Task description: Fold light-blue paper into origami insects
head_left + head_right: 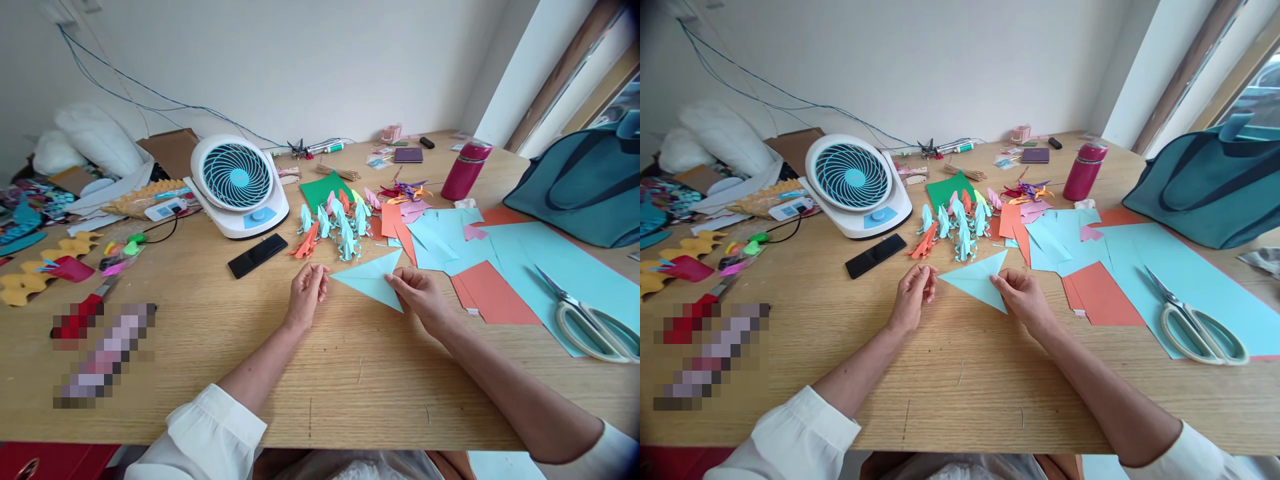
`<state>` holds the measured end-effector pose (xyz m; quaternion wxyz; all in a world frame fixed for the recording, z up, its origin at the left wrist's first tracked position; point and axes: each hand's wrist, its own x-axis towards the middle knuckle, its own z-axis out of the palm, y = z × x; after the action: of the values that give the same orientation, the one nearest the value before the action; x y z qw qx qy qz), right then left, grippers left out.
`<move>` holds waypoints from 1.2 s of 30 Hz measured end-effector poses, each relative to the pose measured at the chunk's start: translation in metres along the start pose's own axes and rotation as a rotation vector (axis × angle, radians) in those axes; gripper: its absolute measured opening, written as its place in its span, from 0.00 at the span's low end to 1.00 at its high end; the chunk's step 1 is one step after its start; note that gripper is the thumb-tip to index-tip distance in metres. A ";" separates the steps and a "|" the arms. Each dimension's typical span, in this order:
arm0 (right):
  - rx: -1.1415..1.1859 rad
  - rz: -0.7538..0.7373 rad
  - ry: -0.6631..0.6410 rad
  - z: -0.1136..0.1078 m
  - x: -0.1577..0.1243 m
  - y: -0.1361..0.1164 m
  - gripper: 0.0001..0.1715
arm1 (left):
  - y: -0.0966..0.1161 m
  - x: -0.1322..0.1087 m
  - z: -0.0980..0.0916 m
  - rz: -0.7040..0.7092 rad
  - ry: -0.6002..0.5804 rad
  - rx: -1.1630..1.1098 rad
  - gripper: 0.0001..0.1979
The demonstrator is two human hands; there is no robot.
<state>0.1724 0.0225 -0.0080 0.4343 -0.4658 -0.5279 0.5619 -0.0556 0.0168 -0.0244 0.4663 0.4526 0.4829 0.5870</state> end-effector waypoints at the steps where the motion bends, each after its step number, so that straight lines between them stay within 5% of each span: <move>1: 0.003 0.002 0.001 0.000 0.000 0.000 0.29 | 0.001 -0.001 0.000 0.007 -0.001 0.004 0.20; 9: -0.014 0.005 -0.017 0.006 -0.003 0.003 0.29 | -0.003 -0.002 0.002 0.072 -0.063 0.189 0.15; 15: -0.120 0.021 -0.161 0.014 -0.005 0.012 0.27 | -0.001 0.001 -0.001 0.141 0.025 0.267 0.12; 21: -0.211 0.003 -0.308 0.011 -0.007 0.014 0.26 | 0.009 -0.001 -0.002 0.206 -0.017 0.381 0.16; 24: -0.235 -0.087 -0.379 -0.001 -0.005 0.002 0.24 | 0.013 0.001 -0.006 0.208 -0.053 0.417 0.14; 28: -0.374 -0.222 -0.235 -0.010 -0.005 -0.007 0.22 | 0.019 0.002 -0.008 0.181 -0.156 0.449 0.10; 36: -0.471 -0.210 -0.280 0.014 -0.012 0.006 0.11 | 0.020 -0.004 0.000 -0.003 -0.370 0.316 0.10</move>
<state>0.1611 0.0074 -0.0130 0.2929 -0.4145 -0.7439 0.4348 -0.0576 0.0112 -0.0052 0.4711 0.6190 0.4759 0.4104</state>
